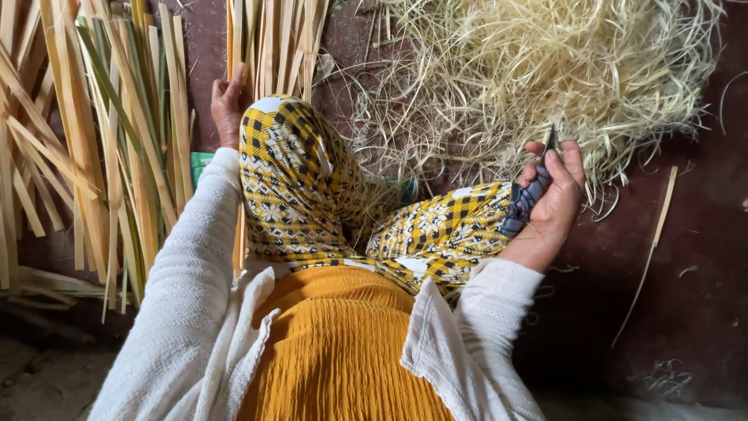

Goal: A person sits on the floor and uses a hand knife to shave thin strips from a piece of wood or bamboo.

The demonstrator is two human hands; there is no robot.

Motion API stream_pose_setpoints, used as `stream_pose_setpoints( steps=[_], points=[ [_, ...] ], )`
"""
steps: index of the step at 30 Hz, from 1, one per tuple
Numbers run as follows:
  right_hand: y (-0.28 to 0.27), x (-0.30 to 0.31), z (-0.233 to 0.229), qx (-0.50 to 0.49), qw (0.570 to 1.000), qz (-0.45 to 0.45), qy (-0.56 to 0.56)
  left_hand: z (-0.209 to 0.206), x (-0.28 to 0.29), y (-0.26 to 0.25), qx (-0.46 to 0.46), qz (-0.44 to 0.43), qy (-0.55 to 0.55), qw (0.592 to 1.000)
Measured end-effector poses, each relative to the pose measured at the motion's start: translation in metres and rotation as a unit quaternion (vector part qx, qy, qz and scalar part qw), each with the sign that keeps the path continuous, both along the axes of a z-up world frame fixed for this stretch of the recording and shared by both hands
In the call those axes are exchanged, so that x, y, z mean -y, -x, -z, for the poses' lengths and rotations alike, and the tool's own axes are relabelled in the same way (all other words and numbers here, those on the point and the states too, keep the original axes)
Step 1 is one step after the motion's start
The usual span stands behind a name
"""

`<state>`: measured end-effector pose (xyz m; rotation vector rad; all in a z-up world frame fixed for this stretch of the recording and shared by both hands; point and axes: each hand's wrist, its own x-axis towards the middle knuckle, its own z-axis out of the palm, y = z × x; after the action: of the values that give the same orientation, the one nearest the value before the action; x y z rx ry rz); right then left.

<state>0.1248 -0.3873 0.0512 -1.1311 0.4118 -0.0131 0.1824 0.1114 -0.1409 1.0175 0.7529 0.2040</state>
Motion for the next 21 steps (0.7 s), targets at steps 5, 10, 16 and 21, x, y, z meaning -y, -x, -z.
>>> stream_pose_setpoints(
  steps=[5,10,16,21],
  points=[
    [0.002,0.004,0.002,0.013,1.000,-0.014,-0.016,0.044,-0.031,-0.017,0.009,0.139,-0.310,0.940],
    [0.003,0.004,0.003,0.049,0.997,-0.016,-0.060,-0.039,-0.021,-0.030,0.186,0.168,-0.500,0.829],
    [0.006,-0.013,0.013,0.043,0.995,-0.063,-0.068,-0.092,-0.010,-0.029,0.154,0.159,-0.590,0.776],
    [0.020,-0.067,0.016,0.065,0.993,-0.076,-0.066,-0.124,0.013,0.006,0.167,0.189,-0.563,0.787]
  ],
)
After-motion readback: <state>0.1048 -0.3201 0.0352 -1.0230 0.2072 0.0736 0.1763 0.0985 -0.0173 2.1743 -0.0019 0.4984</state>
